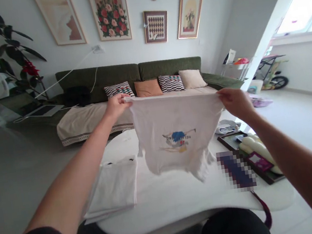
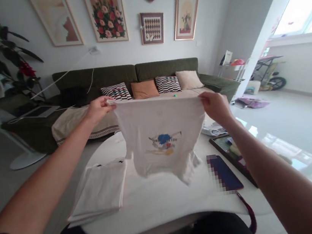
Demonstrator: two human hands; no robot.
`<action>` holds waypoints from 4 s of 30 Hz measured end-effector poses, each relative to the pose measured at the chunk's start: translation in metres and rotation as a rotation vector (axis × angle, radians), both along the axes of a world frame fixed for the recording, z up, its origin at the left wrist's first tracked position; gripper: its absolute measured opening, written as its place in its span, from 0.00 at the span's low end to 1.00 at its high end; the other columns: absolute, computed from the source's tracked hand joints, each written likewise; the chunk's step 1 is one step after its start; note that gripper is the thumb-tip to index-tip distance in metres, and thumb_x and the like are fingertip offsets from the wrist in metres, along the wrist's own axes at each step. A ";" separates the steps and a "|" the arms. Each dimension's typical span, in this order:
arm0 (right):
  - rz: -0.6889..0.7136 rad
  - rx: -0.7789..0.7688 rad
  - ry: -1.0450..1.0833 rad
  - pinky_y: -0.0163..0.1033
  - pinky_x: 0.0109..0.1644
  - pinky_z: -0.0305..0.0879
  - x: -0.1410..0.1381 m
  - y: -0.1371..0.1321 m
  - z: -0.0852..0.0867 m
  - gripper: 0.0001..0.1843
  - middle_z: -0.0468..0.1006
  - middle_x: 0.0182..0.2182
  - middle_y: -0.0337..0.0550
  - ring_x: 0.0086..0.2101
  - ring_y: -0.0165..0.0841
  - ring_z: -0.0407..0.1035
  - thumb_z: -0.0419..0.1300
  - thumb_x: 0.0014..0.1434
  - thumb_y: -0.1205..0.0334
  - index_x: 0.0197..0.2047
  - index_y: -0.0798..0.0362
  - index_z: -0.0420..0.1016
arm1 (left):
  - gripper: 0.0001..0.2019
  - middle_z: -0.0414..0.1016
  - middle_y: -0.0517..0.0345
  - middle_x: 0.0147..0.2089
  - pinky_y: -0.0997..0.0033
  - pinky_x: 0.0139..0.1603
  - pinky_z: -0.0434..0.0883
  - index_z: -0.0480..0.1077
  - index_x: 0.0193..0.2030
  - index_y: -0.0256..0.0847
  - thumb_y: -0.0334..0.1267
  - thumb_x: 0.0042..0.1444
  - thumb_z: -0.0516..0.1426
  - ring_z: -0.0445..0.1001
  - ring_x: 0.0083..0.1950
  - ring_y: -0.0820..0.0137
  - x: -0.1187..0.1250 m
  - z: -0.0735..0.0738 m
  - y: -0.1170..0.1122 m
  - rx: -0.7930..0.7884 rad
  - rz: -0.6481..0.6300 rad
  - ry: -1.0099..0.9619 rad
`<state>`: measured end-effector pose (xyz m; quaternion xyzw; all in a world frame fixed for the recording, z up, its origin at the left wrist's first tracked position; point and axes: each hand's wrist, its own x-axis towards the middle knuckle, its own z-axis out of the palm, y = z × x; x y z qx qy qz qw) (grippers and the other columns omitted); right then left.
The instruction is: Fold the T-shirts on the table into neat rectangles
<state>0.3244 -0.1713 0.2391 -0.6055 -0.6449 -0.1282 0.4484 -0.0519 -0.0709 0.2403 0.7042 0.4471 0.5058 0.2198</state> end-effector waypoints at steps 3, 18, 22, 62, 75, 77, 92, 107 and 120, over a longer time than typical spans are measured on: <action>-0.125 0.037 -0.122 0.33 0.31 0.55 0.014 -0.018 -0.009 0.15 0.76 0.27 0.44 0.24 0.26 0.64 0.49 0.56 0.67 0.41 0.58 0.75 | 0.23 0.73 0.58 0.34 0.72 0.39 0.67 0.69 0.41 0.33 0.43 0.37 0.63 0.71 0.34 0.73 -0.003 0.001 -0.019 0.058 -0.056 -0.094; 0.106 -0.816 -0.218 0.51 0.57 0.51 0.046 -0.111 -0.318 0.22 0.76 0.41 0.42 0.49 0.36 0.65 0.44 0.48 0.73 0.37 0.48 0.75 | 0.08 0.75 0.61 0.36 0.75 0.41 0.65 0.72 0.35 0.43 0.33 0.46 0.55 0.72 0.39 0.68 0.030 -0.276 -0.163 -0.444 -0.489 0.869; 0.127 -0.744 -0.190 0.41 0.57 0.54 0.011 -0.090 -0.317 0.22 0.70 0.50 0.48 0.52 0.33 0.62 0.42 0.54 0.70 0.45 0.54 0.72 | 0.12 0.74 0.57 0.39 0.75 0.44 0.65 0.71 0.39 0.41 0.37 0.55 0.48 0.71 0.40 0.71 0.063 -0.271 -0.133 -0.373 -0.427 0.715; -0.457 -0.667 -0.242 0.54 0.53 0.48 0.037 0.168 -0.333 0.25 0.59 0.55 0.60 0.54 0.45 0.52 0.39 0.58 0.66 0.55 0.59 0.63 | 0.34 0.31 0.65 0.68 0.41 0.60 0.33 0.45 0.62 0.61 0.64 0.49 0.45 0.29 0.66 0.49 0.102 -0.335 -0.064 -0.396 0.010 0.863; -0.017 -0.783 -0.167 0.48 0.55 0.50 -0.074 0.166 -0.337 0.24 0.61 0.55 0.56 0.56 0.42 0.52 0.42 0.60 0.58 0.58 0.57 0.57 | 0.35 0.30 0.64 0.68 0.40 0.60 0.32 0.44 0.63 0.59 0.64 0.49 0.45 0.26 0.66 0.50 0.101 -0.331 -0.064 -0.418 -0.016 0.816; 0.102 -0.760 -0.160 0.38 0.52 0.54 -0.108 0.170 -0.334 0.22 0.67 0.49 0.51 0.50 0.35 0.60 0.46 0.59 0.59 0.56 0.54 0.60 | 0.35 0.29 0.64 0.68 0.39 0.59 0.32 0.44 0.63 0.59 0.64 0.48 0.46 0.26 0.66 0.49 0.101 -0.333 -0.064 -0.404 -0.018 0.811; 0.377 -0.690 -0.148 0.42 0.56 0.52 -0.218 0.181 -0.314 0.28 0.55 0.60 0.44 0.56 0.32 0.52 0.39 0.60 0.66 0.64 0.48 0.43 | 0.36 0.33 0.59 0.68 0.41 0.60 0.34 0.43 0.64 0.56 0.62 0.50 0.46 0.29 0.66 0.49 0.099 -0.328 -0.066 -0.367 -0.015 0.832; 0.201 -0.873 -0.332 0.58 0.58 0.36 -0.194 0.182 -0.337 0.28 0.42 0.64 0.40 0.62 0.41 0.30 0.36 0.62 0.47 0.64 0.42 0.42 | 0.32 0.33 0.64 0.68 0.42 0.61 0.36 0.48 0.63 0.55 0.58 0.52 0.47 0.31 0.66 0.51 0.100 -0.337 -0.065 -0.317 0.002 0.842; -0.119 -0.929 -0.317 0.56 0.58 0.41 -0.056 0.004 -0.350 0.29 0.43 0.64 0.42 0.62 0.41 0.32 0.37 0.61 0.46 0.64 0.43 0.40 | 0.36 0.35 0.60 0.68 0.43 0.60 0.34 0.46 0.63 0.58 0.64 0.48 0.47 0.30 0.66 0.50 0.099 -0.337 -0.065 -0.322 -0.049 0.901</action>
